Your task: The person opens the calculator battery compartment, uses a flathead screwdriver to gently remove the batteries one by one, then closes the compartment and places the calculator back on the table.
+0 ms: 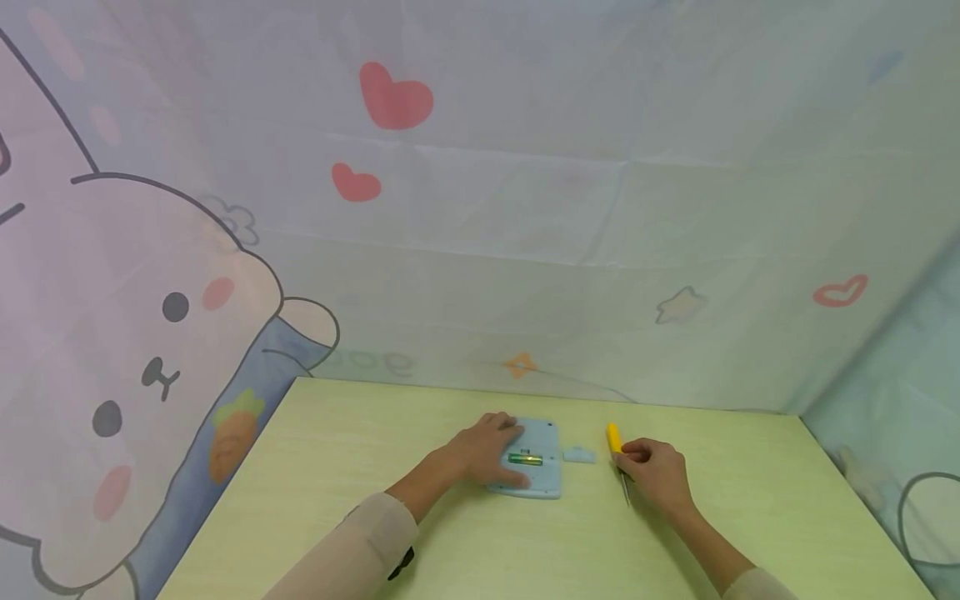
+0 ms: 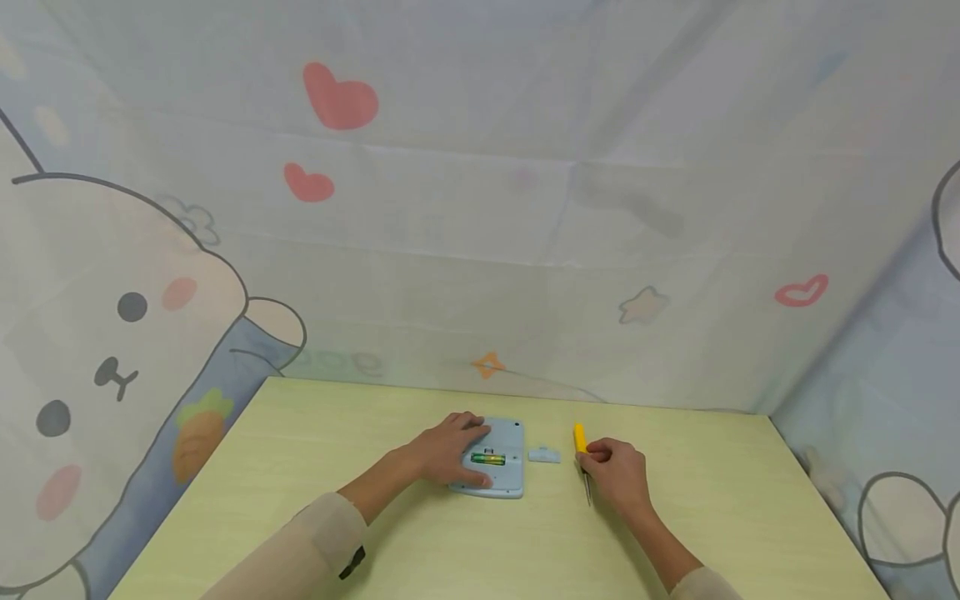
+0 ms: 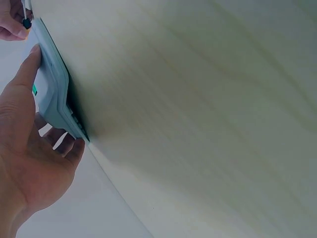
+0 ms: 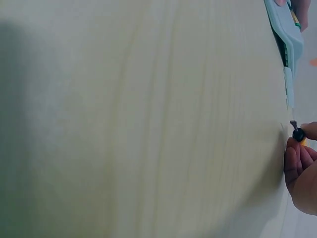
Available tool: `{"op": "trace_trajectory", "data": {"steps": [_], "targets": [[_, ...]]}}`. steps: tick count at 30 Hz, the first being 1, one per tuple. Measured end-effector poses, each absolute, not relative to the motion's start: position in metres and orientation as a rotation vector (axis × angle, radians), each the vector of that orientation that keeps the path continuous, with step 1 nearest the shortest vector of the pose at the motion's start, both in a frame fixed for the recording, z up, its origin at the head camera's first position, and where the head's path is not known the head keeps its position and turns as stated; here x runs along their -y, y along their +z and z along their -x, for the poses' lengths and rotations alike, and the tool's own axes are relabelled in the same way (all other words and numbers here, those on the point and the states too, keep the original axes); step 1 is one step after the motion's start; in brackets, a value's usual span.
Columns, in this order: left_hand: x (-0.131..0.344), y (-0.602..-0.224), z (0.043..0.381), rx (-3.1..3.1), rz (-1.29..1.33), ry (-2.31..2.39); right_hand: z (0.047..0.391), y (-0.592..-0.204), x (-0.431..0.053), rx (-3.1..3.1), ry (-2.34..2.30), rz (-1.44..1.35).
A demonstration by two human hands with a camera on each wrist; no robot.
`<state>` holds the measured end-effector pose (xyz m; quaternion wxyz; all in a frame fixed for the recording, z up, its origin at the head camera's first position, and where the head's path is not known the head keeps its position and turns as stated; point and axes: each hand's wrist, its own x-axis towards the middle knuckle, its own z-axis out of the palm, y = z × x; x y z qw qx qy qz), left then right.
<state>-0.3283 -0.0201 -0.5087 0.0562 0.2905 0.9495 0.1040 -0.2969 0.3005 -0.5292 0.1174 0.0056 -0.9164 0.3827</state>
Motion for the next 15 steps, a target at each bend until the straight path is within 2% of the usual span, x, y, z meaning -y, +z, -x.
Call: {"op": "trace_trajectory", "data": {"steps": [15], "targets": [[0.0197,-0.5065,0.3265,-2.883,-0.895,0.314,0.2991,-0.5314,-0.2969,2.725,1.026,-0.063]]}}
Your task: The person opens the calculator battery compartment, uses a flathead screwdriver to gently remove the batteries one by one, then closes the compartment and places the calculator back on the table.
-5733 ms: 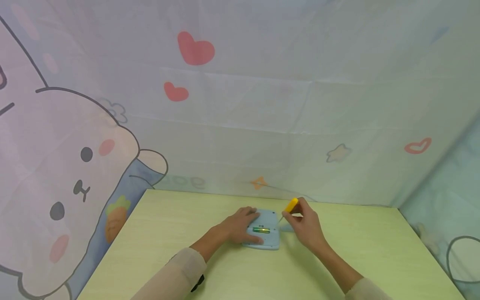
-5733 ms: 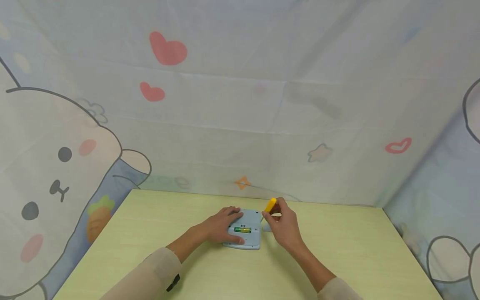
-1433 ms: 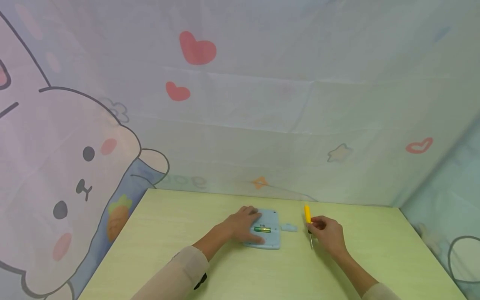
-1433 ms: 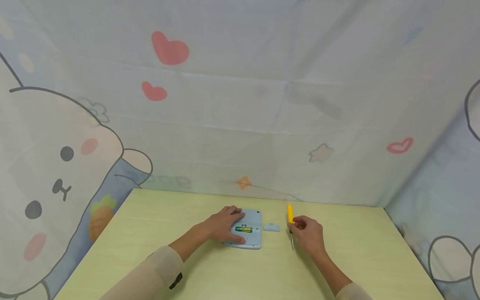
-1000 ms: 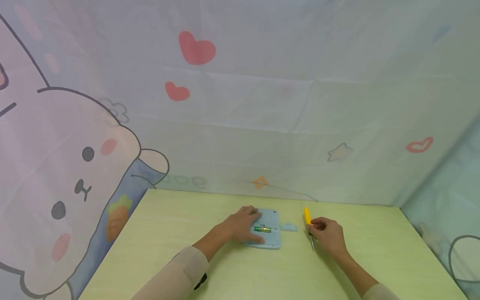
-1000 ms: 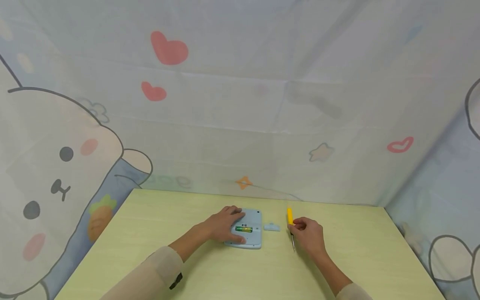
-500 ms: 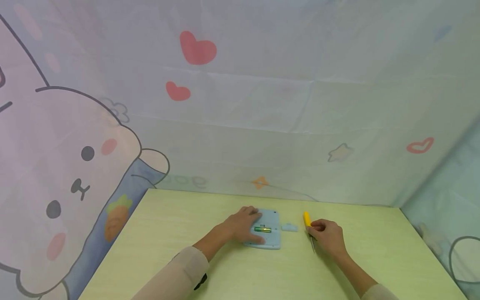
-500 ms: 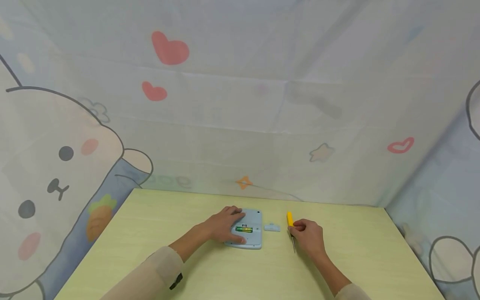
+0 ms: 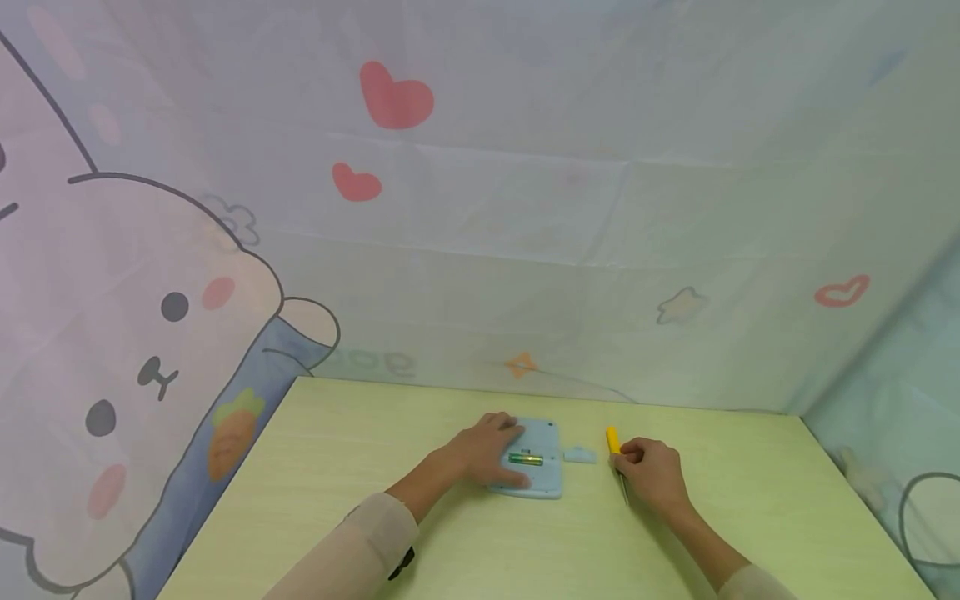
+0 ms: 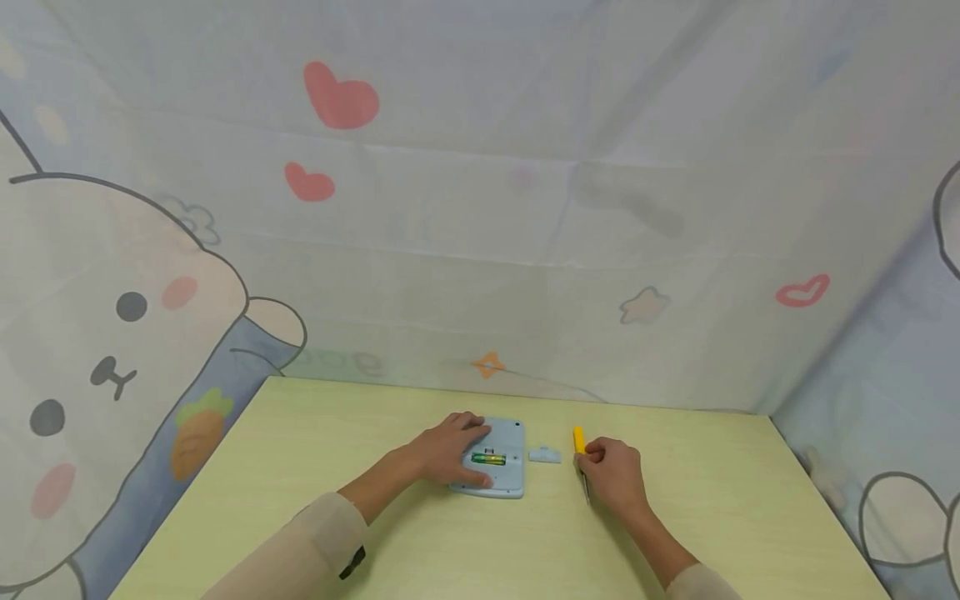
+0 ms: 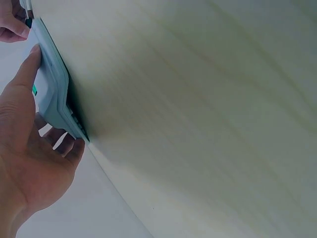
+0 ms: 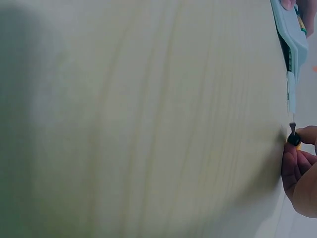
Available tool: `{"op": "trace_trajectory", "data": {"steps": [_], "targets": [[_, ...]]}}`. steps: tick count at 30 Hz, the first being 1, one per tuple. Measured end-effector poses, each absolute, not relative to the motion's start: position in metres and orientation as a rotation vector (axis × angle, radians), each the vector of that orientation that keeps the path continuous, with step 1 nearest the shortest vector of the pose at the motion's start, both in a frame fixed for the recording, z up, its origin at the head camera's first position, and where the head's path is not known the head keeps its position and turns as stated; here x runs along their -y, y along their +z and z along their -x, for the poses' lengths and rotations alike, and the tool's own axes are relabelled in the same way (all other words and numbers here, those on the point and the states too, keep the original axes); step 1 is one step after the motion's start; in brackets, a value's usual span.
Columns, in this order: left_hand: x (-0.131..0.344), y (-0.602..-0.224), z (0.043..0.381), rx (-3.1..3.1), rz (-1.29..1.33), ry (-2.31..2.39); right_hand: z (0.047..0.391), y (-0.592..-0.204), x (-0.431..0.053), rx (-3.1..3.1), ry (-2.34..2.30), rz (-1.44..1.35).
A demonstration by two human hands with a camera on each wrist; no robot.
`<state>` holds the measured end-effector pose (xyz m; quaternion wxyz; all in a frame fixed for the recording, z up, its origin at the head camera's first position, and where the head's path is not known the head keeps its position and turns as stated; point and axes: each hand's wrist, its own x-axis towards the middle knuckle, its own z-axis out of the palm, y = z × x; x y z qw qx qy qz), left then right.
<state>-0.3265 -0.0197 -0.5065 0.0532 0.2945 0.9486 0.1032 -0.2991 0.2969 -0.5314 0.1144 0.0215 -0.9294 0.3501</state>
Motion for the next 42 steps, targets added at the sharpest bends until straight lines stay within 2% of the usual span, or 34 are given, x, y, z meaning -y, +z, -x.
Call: {"op": "trace_trajectory", "data": {"steps": [42], "targets": [[0.0224,-0.5097,0.3275,-2.878,-0.901,0.336,0.292,-0.5238,-0.298,2.739,1.048,-0.054]]}}
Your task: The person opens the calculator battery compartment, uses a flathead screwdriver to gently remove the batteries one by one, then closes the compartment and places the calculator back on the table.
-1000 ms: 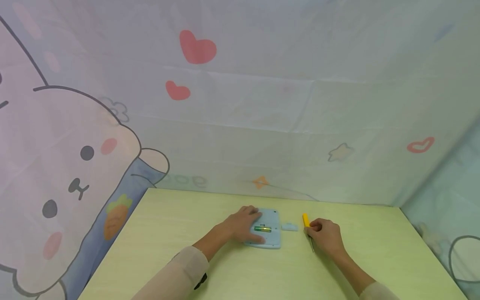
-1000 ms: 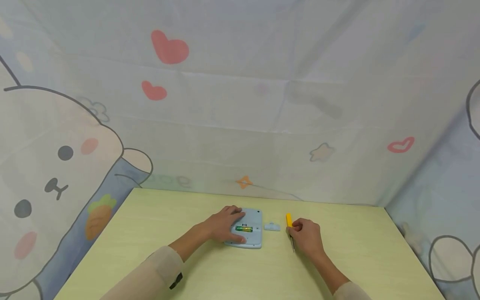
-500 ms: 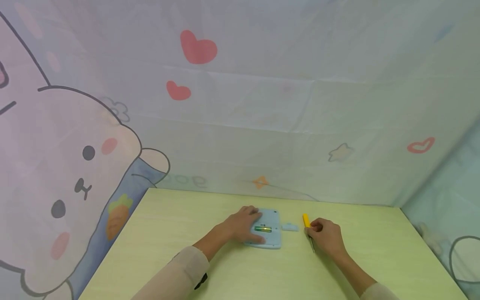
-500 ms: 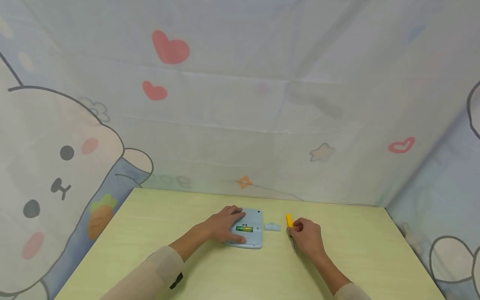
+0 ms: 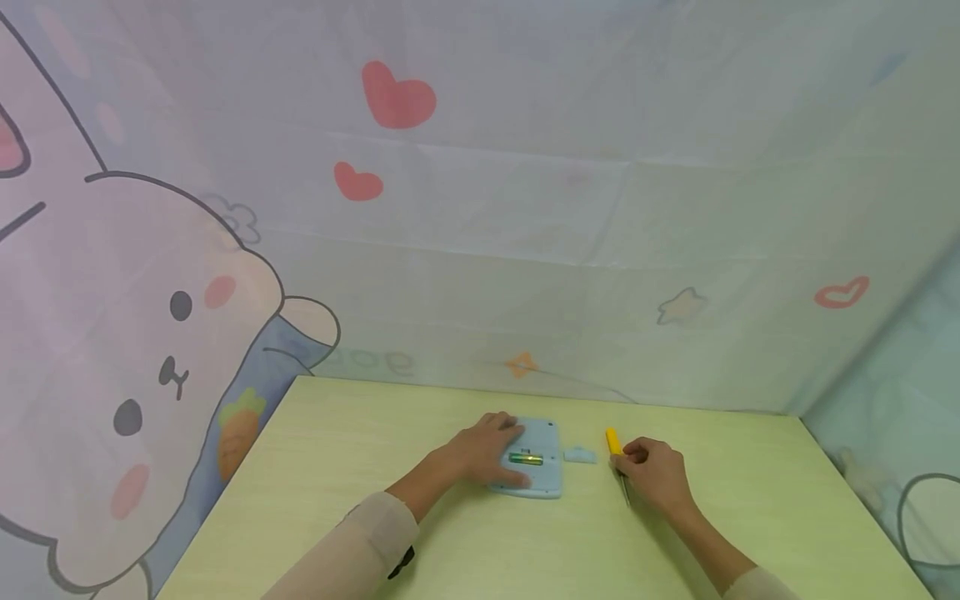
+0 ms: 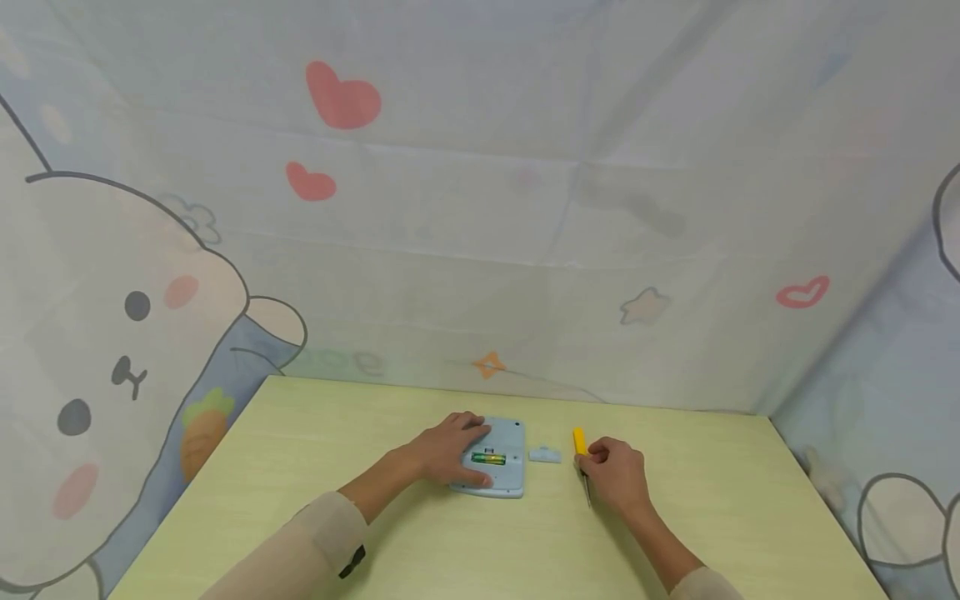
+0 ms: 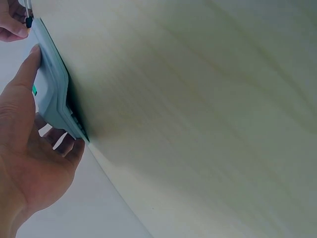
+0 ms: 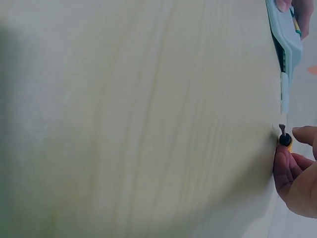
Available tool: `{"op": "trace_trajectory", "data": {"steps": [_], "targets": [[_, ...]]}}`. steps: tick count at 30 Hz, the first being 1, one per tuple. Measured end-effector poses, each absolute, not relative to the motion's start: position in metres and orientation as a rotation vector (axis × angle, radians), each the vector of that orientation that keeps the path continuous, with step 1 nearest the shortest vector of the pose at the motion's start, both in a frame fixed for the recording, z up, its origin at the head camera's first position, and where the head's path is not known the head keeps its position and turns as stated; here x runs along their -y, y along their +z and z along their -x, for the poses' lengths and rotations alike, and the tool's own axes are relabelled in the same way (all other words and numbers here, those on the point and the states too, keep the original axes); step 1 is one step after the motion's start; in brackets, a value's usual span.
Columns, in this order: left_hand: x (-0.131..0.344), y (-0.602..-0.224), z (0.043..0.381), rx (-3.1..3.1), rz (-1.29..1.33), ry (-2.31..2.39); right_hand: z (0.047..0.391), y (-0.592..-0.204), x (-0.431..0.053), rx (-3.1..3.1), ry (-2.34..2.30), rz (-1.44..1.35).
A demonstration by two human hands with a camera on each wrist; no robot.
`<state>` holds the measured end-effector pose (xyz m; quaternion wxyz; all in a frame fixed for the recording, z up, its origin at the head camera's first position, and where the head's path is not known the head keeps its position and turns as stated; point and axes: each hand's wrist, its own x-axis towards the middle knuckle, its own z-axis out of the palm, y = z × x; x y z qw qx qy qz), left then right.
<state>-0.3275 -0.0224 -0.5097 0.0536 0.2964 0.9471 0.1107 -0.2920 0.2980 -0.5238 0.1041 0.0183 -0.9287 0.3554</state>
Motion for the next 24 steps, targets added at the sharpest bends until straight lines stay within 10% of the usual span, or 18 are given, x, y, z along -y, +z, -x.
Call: {"op": "trace_trajectory", "data": {"steps": [24], "targets": [[0.021,-0.512,0.323,-2.882,-0.92,0.335,0.281,-0.512,-0.294,2.731,1.067,-0.048]]}}
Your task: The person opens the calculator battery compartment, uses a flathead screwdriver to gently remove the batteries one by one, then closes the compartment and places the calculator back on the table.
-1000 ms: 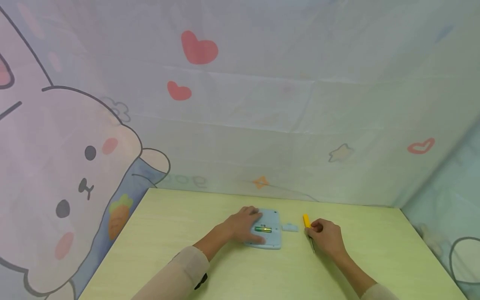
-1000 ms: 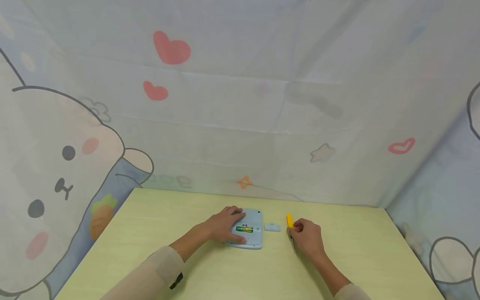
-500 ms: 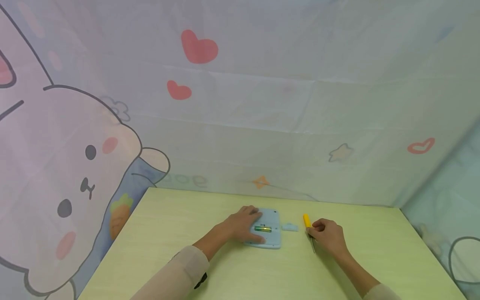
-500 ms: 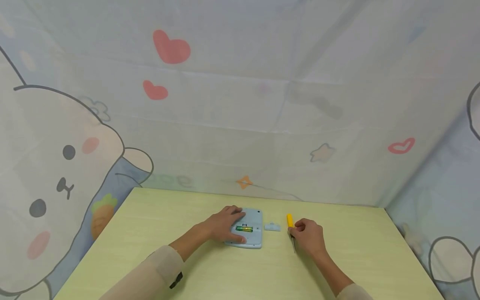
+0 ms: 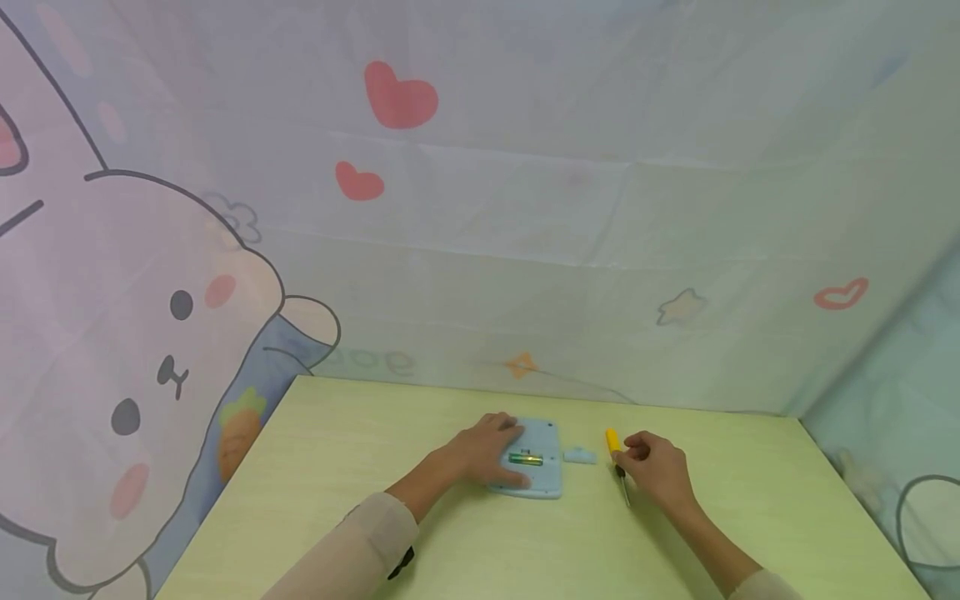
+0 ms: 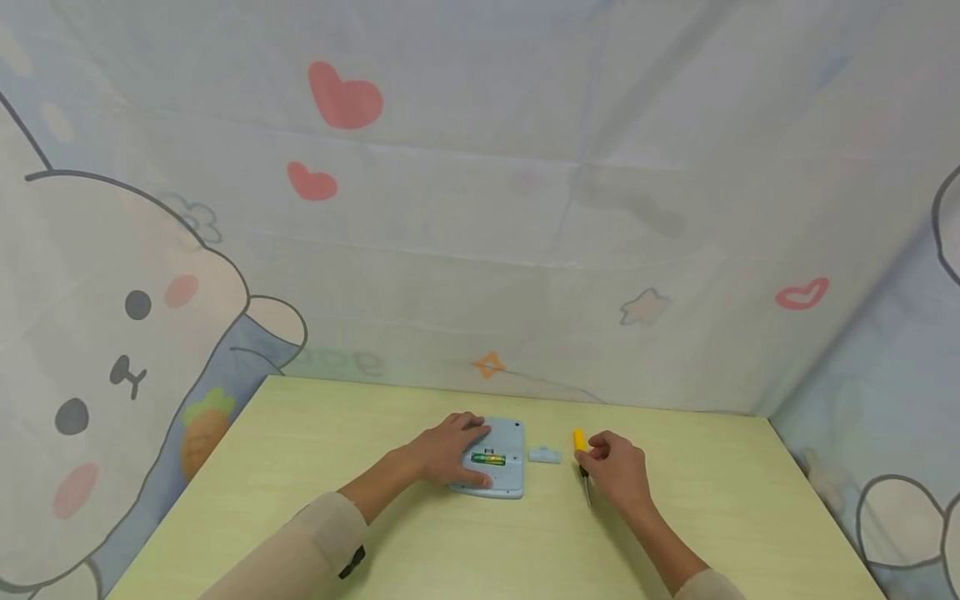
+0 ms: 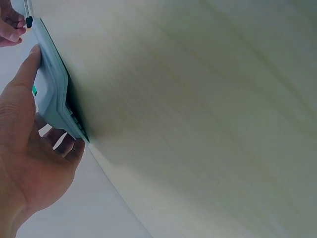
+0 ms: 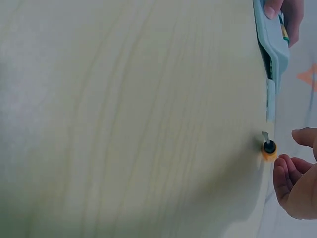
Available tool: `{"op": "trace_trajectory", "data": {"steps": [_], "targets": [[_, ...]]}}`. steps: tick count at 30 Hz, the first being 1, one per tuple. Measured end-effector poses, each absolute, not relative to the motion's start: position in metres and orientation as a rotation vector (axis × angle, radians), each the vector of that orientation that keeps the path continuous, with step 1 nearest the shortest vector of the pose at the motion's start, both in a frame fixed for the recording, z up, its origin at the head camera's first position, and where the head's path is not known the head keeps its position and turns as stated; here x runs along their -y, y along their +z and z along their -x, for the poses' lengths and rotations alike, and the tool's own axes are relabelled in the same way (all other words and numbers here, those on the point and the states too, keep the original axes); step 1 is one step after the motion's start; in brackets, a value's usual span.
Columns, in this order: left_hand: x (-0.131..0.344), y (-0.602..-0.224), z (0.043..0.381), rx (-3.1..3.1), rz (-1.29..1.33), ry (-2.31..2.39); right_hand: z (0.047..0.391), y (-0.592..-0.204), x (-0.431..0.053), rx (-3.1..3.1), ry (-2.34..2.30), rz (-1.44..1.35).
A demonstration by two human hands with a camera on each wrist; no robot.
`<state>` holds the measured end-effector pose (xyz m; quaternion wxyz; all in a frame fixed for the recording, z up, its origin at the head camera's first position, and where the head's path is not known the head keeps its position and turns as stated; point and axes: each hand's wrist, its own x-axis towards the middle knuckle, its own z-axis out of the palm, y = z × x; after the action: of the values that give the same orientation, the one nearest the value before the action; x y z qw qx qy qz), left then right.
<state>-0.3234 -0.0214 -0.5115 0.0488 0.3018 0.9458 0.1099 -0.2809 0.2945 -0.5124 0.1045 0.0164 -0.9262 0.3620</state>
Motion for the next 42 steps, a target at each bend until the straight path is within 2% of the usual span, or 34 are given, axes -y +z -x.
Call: {"op": "trace_trajectory", "data": {"steps": [12,42], "targets": [[0.021,-0.512,0.325,-2.882,-0.918,0.331,0.278,-0.503,-0.277,2.711,1.129,-0.124],[0.022,-0.509,0.32,-2.871,-0.933,0.356,0.268,-0.512,-0.236,2.697,1.243,-0.235]]}}
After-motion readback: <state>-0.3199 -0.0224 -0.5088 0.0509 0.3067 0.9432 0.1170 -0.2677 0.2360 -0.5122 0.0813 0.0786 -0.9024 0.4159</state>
